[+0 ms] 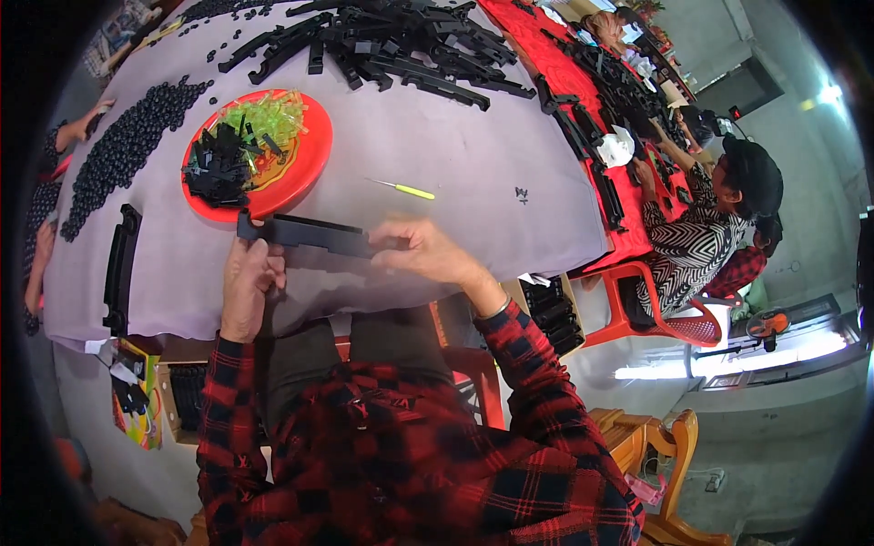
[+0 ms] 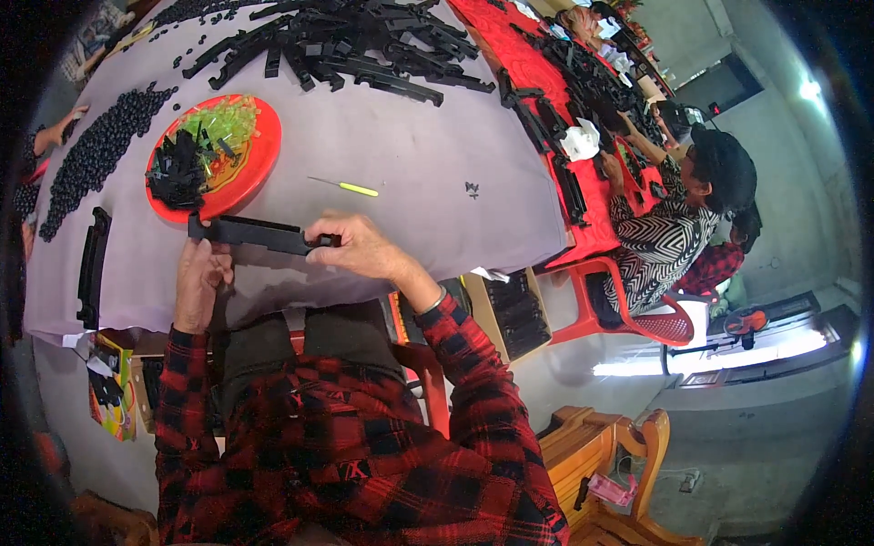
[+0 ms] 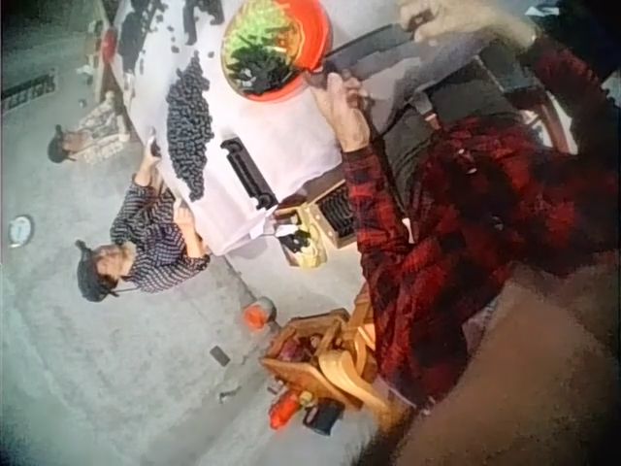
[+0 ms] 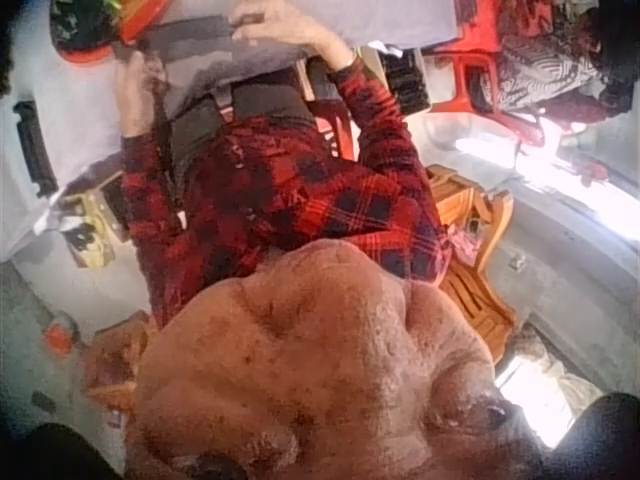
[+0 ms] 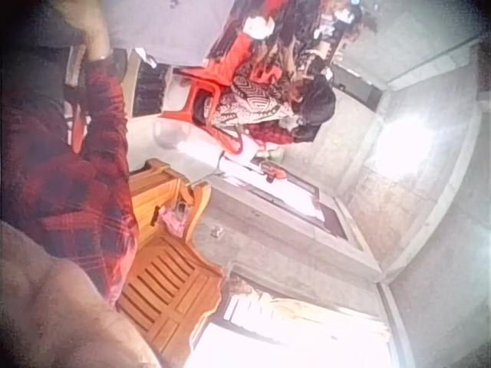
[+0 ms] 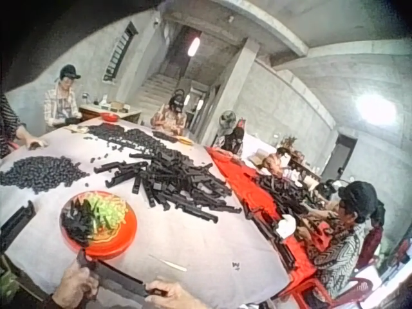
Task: The person assembles small plastic and metal components by inserting pins and springs into an assembly housing, then snapping the pieces together. The person uses a small poker tool to aid in the assembly.
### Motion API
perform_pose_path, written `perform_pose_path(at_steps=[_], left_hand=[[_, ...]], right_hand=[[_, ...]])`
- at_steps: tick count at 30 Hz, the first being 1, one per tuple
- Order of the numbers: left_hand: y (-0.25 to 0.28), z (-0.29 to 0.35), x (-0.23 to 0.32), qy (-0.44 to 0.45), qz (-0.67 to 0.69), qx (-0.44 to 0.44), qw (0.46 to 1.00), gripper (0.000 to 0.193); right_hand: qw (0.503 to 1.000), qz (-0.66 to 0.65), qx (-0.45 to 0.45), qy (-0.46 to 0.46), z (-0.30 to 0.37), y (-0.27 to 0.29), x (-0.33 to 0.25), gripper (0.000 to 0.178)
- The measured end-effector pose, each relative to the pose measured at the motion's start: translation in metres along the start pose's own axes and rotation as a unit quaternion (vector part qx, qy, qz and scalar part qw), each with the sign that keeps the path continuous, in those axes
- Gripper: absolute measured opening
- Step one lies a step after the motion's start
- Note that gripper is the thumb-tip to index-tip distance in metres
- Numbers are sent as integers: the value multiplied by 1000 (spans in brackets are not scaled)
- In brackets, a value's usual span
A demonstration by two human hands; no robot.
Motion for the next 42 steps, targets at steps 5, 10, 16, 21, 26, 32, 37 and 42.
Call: perform_pose_path(at_steps=[5,10,16,21,26,32,37,42], left_hand=[[18,-4,12,-28,-34,21,999,25],[21,1,19,-94,-162,44,981,27],[16,5,33,-357,-409,8,840,29],[14,-4,25,-334,-410,-30,848,44],[20,0,20,-324,-453,-33,830,40],[20,4,20,-327,-453,-32,829,38],[16,5,19,-344,-468,-28,813,41],[17,4,18,-345,-450,-33,823,40]], right_hand=[[994,93,31,40,-7,7,-14,30],[977,176,42,115,-13,-3,-2,34],[963,228,105,96,-18,-7,17,31],[966,208,127,89,-16,3,27,35],[968,167,160,95,-14,-2,20,38],[964,206,116,120,-8,-11,10,32],[963,202,128,124,-4,-10,8,32],[962,203,130,131,-4,-11,8,33]])
Point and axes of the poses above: each hand's wrist, its own z-axis away from the middle knuckle, its own y-axis out of the back of the hand, x = y × z, the point moved 6 cm from there along -z, towards the middle knuckle, and after that the axes turned 10 degrees about x, right-handed, at the moved point
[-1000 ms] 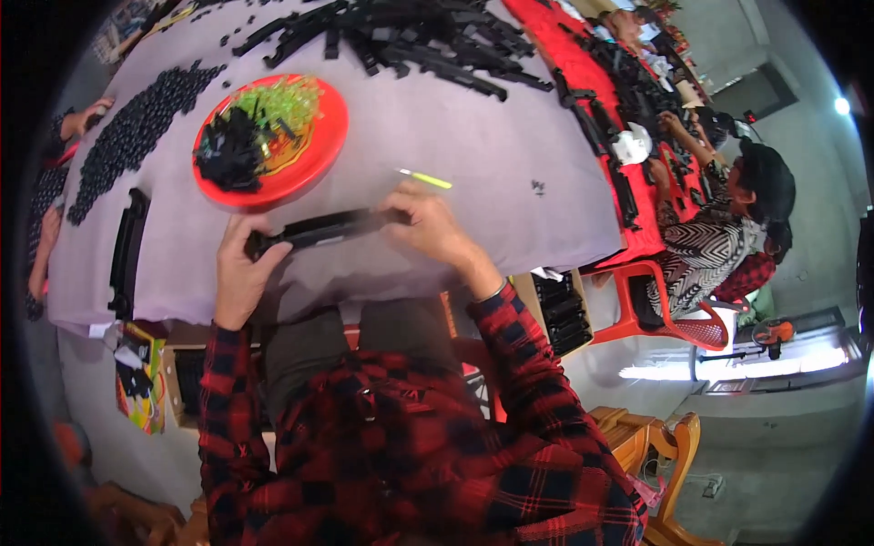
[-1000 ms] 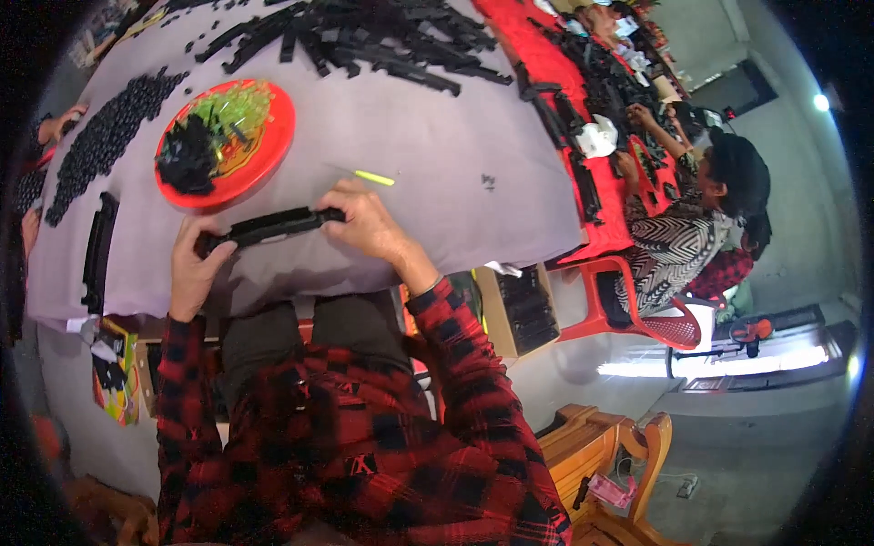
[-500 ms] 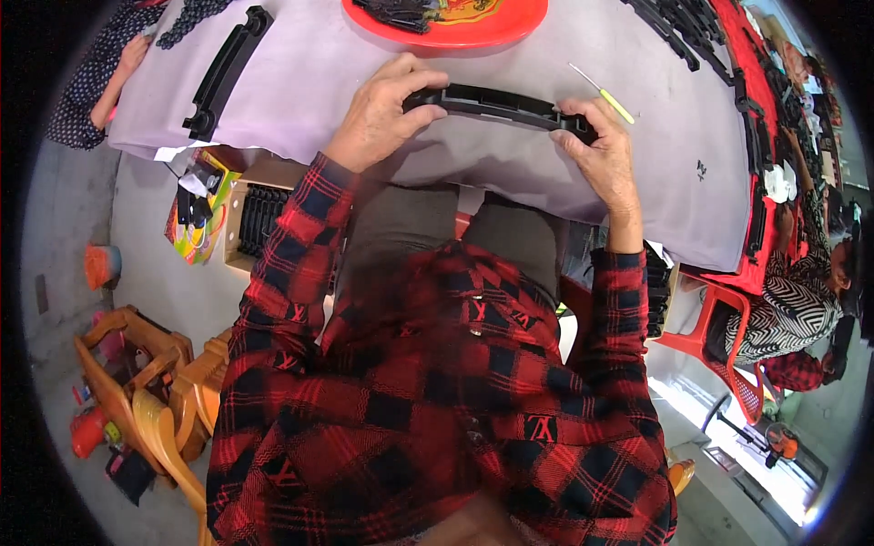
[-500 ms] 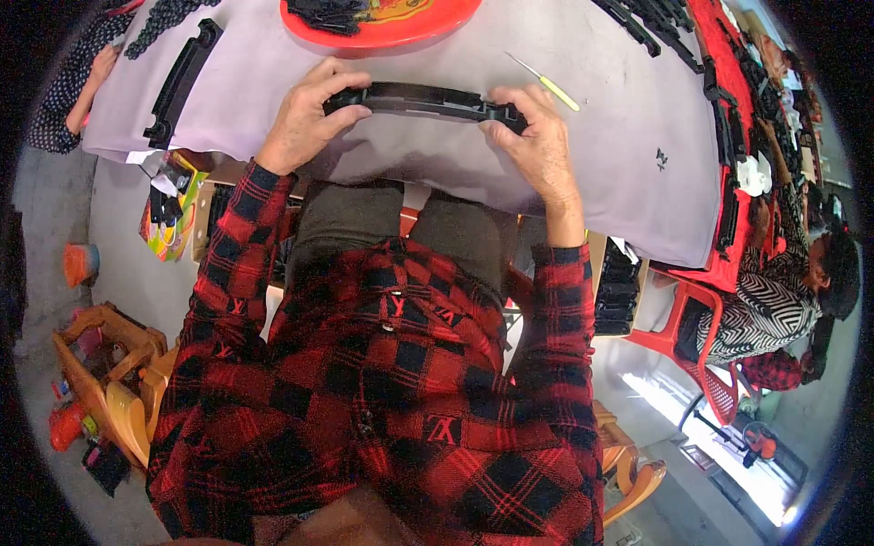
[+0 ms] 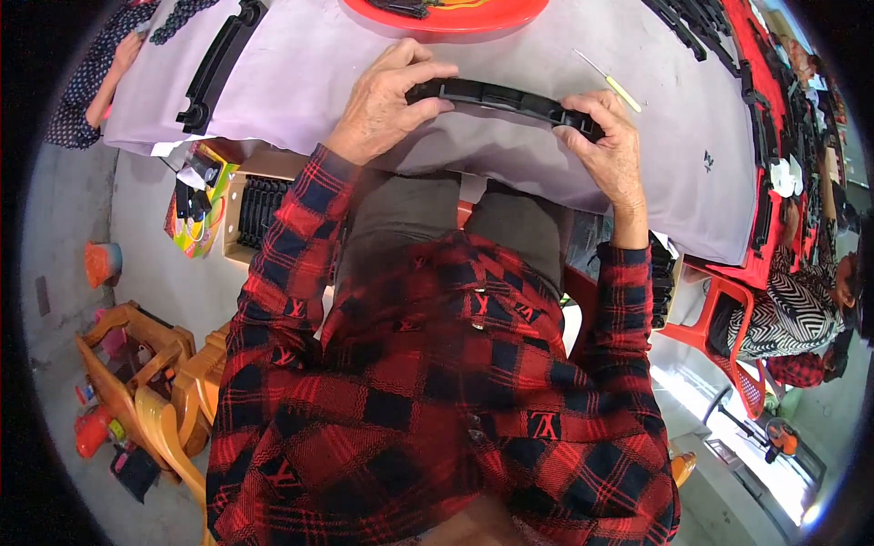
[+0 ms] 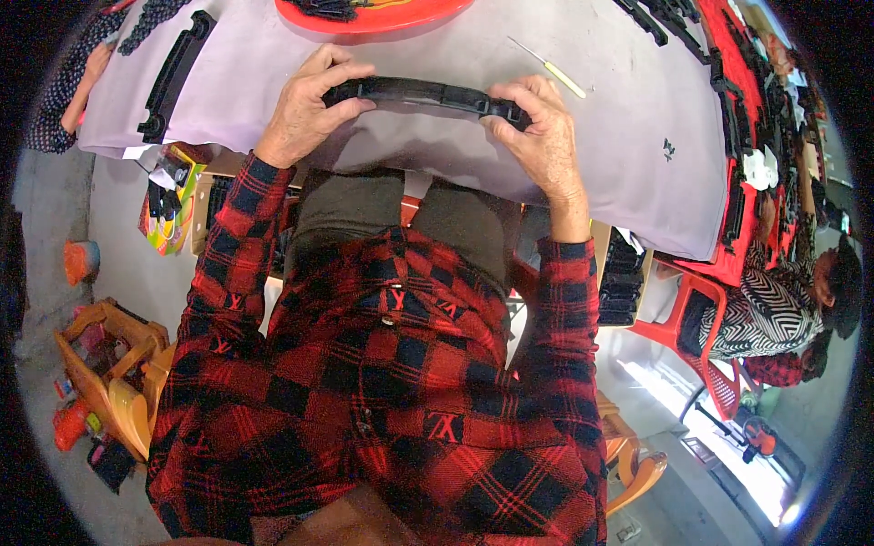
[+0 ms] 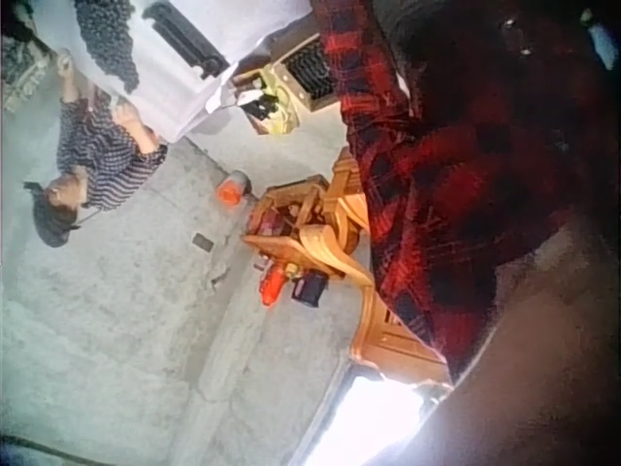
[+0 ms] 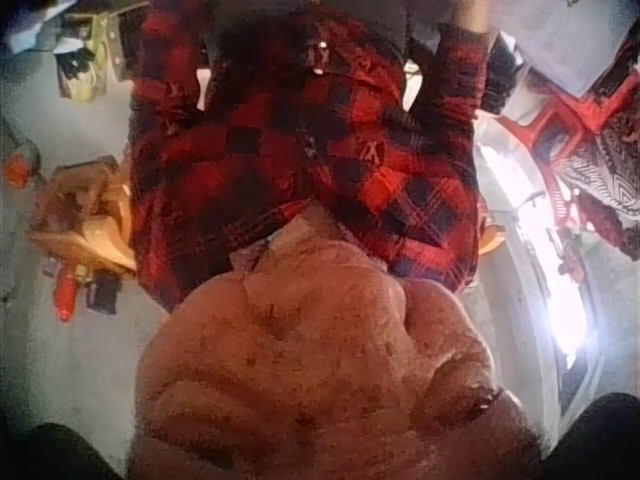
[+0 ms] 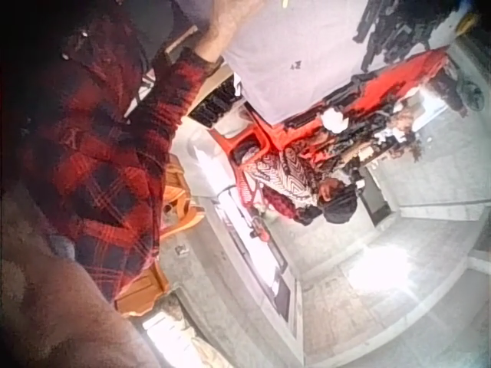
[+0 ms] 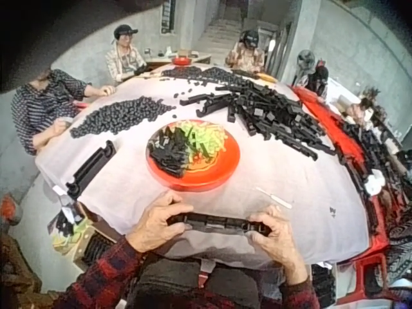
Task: The person assembles small plastic and metal components by inserting pins and springs into an assembly housing, then snapping the pieces together. The person uses a small poker tool to aid in the assembly.
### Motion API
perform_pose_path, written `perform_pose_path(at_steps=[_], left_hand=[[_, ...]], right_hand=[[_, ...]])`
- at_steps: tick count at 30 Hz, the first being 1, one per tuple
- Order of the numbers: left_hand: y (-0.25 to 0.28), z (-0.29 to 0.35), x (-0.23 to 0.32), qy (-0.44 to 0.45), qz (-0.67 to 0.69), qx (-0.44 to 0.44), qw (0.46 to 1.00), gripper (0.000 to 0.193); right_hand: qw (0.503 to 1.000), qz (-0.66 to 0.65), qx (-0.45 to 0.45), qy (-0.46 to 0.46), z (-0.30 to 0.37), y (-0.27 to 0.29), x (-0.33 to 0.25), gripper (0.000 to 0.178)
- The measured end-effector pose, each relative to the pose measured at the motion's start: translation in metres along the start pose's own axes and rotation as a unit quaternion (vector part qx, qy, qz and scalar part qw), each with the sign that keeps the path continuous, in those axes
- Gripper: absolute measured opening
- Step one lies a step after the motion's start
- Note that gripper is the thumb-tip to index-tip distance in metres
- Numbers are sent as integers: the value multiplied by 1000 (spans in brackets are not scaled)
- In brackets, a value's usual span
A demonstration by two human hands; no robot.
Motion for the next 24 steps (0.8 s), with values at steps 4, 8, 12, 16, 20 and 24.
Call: perform_pose_path(at_steps=[4,8,12,16,20,24], left_hand=[[-2,-1,3,-3,8,11,1000,40],[-2,-1,3,1,26,19,999,39],[-1,-1,8,-9,20,36,999,38],[-1,-2,9,-1,44,40,998,37],[0,-3,10,-18,62,69,996,37],[4,-4,10,-21,54,106,993,38]], right_hand=[[1000,11,10,5,0,1,2,34],[1000,14,6,9,-1,1,4,34],[1000,17,7,14,-1,2,4,33],[1000,16,16,22,-1,1,1,33],[999,42,-2,26,-1,0,-4,28],[1000,10,4,-3,3,1,-10,29]])
Point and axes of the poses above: each hand's wrist, its own z-axis away from the middle knuckle, its own y-axis out of the back of the hand, x = y × z, the point moved 6 cm from there along -z, towards the middle knuckle, and after that the axes turned 10 degrees about x, right-handed, at the moved point
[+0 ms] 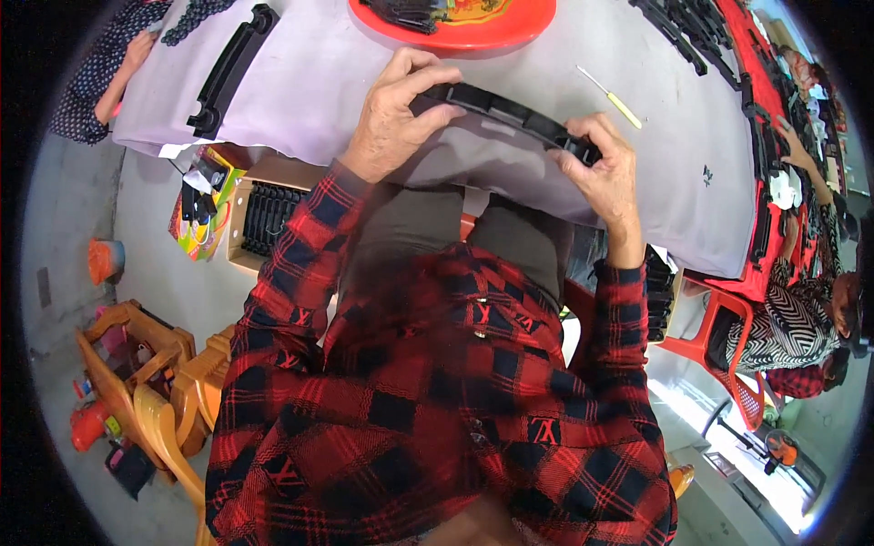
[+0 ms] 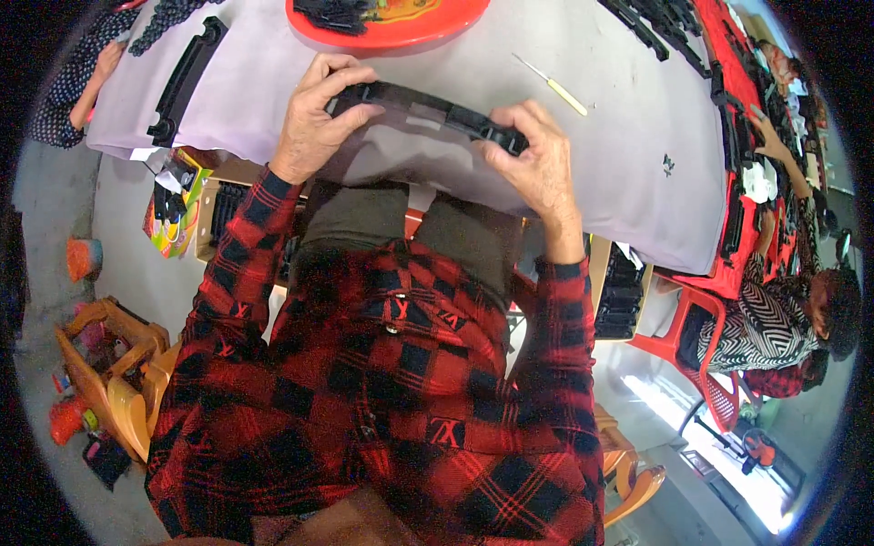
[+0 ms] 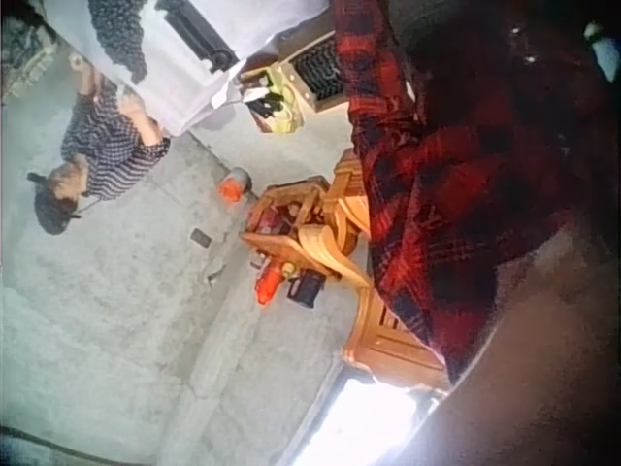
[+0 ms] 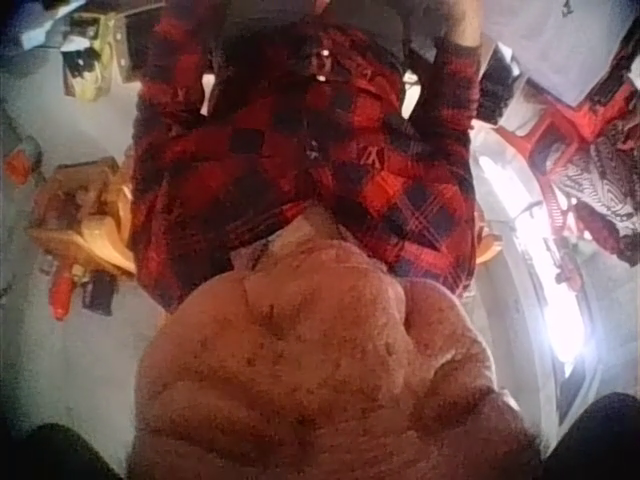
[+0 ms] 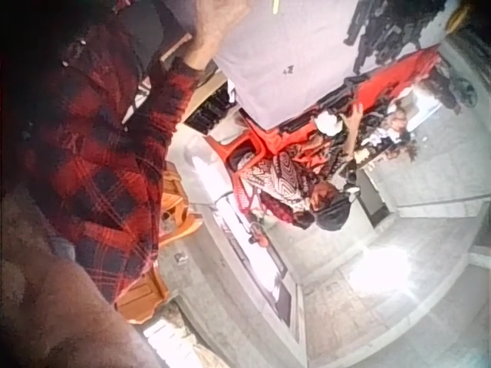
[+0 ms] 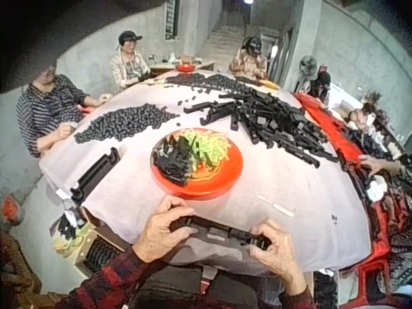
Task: The person assembles small plastic and metal components by inserting pins and springs into an assembly housing, then snapping the pieces together. The person uses a small poker tool to aid in the assembly.
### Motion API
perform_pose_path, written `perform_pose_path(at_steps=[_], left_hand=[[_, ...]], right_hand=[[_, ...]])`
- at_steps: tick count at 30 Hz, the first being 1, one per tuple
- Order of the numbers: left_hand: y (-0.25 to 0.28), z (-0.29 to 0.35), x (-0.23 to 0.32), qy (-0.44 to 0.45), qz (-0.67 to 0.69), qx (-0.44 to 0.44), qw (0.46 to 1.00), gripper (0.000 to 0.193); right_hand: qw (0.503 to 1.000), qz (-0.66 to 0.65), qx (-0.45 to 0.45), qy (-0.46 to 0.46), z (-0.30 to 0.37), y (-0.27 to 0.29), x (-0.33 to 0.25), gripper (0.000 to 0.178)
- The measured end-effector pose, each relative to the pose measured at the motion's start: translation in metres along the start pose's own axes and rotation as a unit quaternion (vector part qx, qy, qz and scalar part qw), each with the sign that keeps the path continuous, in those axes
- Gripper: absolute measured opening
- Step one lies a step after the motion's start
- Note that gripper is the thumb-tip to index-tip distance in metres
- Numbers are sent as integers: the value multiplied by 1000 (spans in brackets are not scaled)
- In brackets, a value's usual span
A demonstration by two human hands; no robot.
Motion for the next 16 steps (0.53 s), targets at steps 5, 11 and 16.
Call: perform_pose_path(at_steps=[5,11,16], left_hand=[[11,0,4,74,10,122,990,63],[-12,16,28,245,199,108,943,70],[-42,29,74,332,371,-18,867,88]], right_hand=[[999,-23,31,-27,3,10,-20,23],[989,47,141,23,12,28,-52,26],[981,90,150,84,34,-7,-87,40]])
Point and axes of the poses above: each hand's wrist, its own z-axis away from the middle knuckle, its own y-axis out of the back of the hand, x = y × z, the point moved 6 cm from there along -z, towards the middle knuckle, and after that the axes turned 10 degrees about x, right-handed, at the moved point
